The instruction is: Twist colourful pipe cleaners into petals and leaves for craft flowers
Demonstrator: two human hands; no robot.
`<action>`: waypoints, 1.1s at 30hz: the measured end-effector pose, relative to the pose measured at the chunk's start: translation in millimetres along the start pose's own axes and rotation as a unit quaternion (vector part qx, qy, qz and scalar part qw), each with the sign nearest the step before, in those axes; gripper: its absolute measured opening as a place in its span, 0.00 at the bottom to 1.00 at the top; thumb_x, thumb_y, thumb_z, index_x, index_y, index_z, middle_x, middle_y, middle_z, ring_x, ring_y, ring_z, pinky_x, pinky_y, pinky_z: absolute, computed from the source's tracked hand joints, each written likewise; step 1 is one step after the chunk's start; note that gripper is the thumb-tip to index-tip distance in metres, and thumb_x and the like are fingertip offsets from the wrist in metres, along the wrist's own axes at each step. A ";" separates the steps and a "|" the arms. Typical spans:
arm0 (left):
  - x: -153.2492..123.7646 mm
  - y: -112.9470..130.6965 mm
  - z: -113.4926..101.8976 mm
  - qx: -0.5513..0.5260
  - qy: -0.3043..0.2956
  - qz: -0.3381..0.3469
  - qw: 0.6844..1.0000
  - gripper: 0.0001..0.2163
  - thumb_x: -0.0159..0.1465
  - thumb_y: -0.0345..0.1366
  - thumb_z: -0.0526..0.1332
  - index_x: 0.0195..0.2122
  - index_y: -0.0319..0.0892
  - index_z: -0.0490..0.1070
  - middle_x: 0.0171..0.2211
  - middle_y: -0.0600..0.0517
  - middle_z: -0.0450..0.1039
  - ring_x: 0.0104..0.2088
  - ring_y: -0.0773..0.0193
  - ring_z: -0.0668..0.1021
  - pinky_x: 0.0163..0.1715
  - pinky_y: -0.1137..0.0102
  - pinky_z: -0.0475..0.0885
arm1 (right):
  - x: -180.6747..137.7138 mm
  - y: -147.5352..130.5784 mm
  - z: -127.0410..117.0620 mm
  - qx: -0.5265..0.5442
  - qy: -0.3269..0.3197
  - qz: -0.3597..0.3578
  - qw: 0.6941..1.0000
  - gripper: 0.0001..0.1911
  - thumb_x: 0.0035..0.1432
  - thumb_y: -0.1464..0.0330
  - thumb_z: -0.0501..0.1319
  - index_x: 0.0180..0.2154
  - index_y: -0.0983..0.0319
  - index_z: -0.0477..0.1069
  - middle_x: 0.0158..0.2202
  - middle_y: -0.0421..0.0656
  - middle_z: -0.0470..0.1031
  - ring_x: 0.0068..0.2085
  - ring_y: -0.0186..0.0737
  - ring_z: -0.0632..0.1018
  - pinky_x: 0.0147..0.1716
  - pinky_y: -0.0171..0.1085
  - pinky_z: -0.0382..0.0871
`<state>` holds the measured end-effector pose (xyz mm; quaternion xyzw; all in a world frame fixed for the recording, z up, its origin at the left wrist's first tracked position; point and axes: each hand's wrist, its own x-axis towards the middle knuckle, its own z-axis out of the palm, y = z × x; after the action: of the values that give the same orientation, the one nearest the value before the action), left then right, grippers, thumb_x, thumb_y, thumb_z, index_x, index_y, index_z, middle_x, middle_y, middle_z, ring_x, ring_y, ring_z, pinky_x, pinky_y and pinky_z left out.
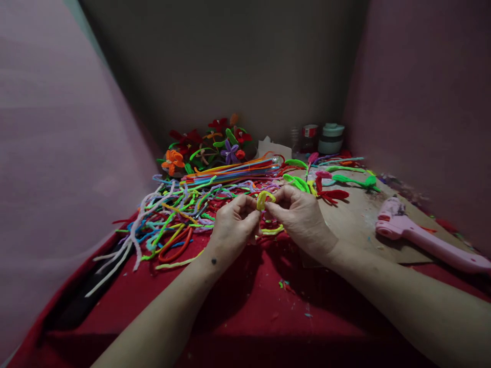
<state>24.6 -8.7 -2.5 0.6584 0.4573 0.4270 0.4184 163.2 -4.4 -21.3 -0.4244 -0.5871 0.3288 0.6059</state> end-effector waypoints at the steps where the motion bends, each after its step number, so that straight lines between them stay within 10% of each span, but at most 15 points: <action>1: -0.1 0.2 0.5 -0.002 0.001 0.001 1.000 0.03 0.54 0.33 0.59 0.29 0.41 0.65 0.16 0.59 0.67 0.14 0.70 0.70 0.12 0.77 0.64 | -0.3 1.5 0.4 -0.003 -0.004 -0.002 1.000 0.07 0.48 0.69 0.61 0.22 0.61 0.64 0.21 0.37 0.68 0.23 0.32 0.68 0.25 0.34 0.62; 8: -0.1 5.0 1.2 -0.023 0.016 -0.031 0.999 0.05 0.53 0.34 0.60 0.30 0.39 0.68 0.15 0.57 0.68 0.14 0.70 0.70 0.14 0.76 0.66 | 2.0 -7.0 -1.8 0.091 -0.035 0.117 0.988 0.08 0.46 0.67 0.63 0.22 0.62 0.65 0.18 0.38 0.70 0.21 0.33 0.72 0.23 0.34 0.65; 33: -1.1 4.0 2.2 -0.056 0.012 -0.056 0.997 0.09 0.51 0.34 0.63 0.33 0.39 0.69 0.15 0.57 0.70 0.12 0.69 0.70 0.11 0.76 0.67 | 1.8 -5.2 -1.8 0.021 -0.063 0.062 0.996 0.06 0.46 0.70 0.61 0.20 0.62 0.68 0.19 0.39 0.68 0.22 0.33 0.67 0.22 0.35 0.59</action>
<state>27.4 -11.0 0.5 0.6022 0.4733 0.4358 0.4727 164.7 -5.2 -15.8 -0.4259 -0.5896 0.4038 0.5549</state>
